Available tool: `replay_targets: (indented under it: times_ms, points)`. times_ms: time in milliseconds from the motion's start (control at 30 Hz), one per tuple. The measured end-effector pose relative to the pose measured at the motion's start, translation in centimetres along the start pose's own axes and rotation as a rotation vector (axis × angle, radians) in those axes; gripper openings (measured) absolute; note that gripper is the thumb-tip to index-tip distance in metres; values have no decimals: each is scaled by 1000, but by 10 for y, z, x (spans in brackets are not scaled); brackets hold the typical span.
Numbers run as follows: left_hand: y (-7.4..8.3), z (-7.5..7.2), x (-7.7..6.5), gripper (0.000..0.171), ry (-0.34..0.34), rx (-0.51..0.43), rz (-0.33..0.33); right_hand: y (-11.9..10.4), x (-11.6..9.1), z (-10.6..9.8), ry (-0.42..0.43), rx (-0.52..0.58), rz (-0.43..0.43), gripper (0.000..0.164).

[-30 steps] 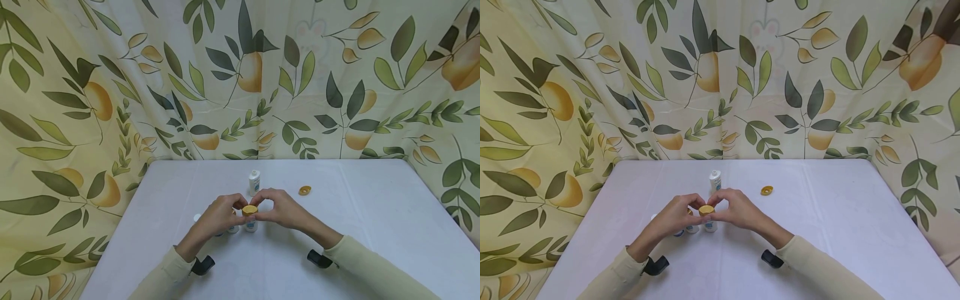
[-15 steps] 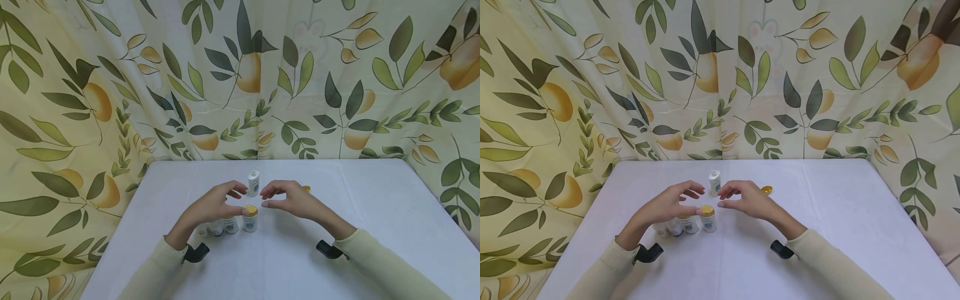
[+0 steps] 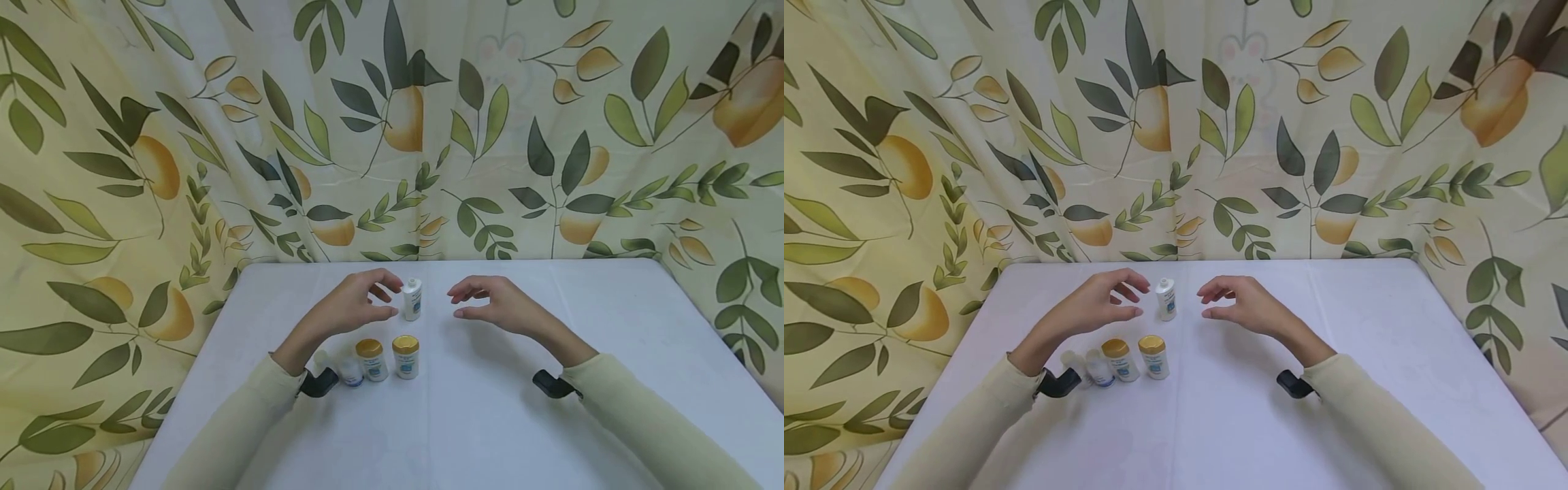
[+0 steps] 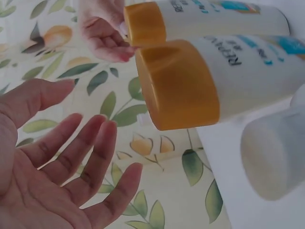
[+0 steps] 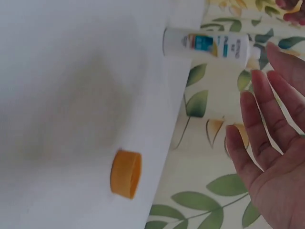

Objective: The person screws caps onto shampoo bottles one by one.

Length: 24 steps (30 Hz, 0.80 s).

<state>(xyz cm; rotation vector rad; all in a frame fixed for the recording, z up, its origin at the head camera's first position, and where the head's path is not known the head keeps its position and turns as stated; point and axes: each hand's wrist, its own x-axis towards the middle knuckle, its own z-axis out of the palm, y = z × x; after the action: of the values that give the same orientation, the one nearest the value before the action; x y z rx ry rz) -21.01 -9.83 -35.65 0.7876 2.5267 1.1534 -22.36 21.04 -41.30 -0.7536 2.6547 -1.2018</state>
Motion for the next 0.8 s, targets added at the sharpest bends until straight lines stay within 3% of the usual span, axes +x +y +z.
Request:
replay_targets:
  times_ms: [300, 800]
  points:
    - [2, -3, 19, 41, 4, 81, -24, 28, 0, -10, -6, -24, 28, 38]
    - [-4, -7, 46, 47, -101, 224, -74, 62, -5, -18, -3, -75, 52, 44]
